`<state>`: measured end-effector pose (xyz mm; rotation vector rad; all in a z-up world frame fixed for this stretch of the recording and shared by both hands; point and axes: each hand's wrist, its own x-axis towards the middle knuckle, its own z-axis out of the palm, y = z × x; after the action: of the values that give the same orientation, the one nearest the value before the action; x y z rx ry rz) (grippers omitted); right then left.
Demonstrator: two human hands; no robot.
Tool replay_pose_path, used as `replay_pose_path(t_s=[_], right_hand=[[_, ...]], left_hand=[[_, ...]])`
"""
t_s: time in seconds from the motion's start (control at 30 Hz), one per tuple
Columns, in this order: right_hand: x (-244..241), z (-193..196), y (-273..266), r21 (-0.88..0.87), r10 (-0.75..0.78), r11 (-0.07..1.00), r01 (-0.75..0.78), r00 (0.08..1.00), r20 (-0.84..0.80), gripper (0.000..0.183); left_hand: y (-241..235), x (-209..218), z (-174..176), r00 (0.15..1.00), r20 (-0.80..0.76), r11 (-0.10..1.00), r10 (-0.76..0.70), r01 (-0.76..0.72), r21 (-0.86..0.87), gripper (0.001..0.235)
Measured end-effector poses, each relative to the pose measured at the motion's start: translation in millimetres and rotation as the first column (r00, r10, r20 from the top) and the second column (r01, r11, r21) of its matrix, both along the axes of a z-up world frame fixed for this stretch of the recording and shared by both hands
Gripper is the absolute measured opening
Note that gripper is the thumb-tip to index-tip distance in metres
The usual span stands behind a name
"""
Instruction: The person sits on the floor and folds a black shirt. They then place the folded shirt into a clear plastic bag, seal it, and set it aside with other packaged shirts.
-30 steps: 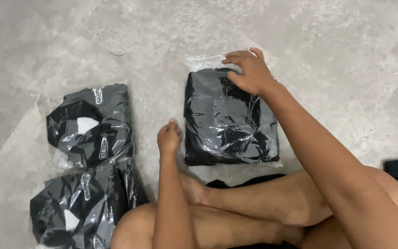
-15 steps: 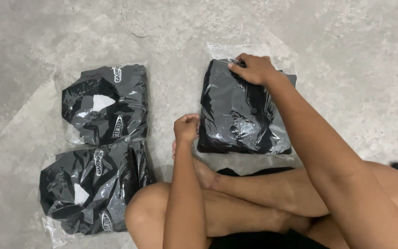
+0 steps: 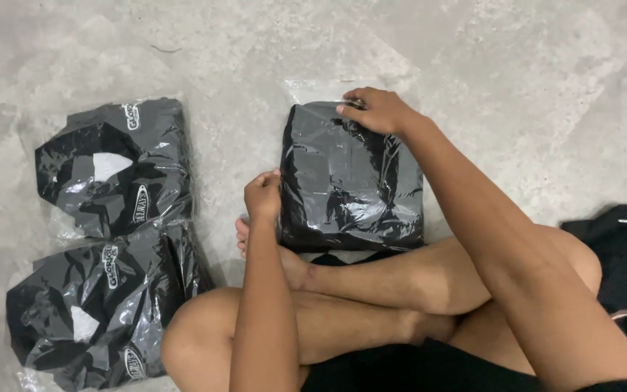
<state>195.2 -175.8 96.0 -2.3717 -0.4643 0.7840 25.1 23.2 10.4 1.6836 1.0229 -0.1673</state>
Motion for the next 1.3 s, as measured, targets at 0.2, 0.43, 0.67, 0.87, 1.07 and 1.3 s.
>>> replay_pose_path(t_s=[0.2,0.43,0.67,0.87,1.07,1.3], right_hand=[[4,-24,11,-0.091,0.142,0.986,-0.136,0.988,0.054,0.074],[-8,-6,1,-0.014,0.128,0.992,-0.128,0.98,0.149,0.071],[29,-6,-58,0.141,-0.321,0.947,0.288,0.849,0.421,0.027],[62,-30,-78,-0.089,-0.236,0.959,0.269,0.932,0.274,0.036],[66,-18,-59,-0.098,-0.158,0.978,0.184,0.961,0.228,0.067],[76,-29,-71,-0.385,0.074,0.923,0.014,0.974,0.215,0.015]], left_hand=[[-2,0,2,0.997,-0.018,0.996,0.079,-0.079,0.033,0.02],[-5,4,5,0.994,-0.065,0.988,0.093,-0.084,0.131,0.018],[15,65,42,0.926,0.297,0.911,-0.233,0.101,0.4,0.024],[27,152,47,0.837,0.111,0.74,-0.536,0.403,0.539,0.029],[24,193,26,0.816,-0.133,0.713,-0.562,0.56,0.423,0.04],[36,189,22,0.854,-0.22,0.778,-0.471,0.52,0.353,0.033]])
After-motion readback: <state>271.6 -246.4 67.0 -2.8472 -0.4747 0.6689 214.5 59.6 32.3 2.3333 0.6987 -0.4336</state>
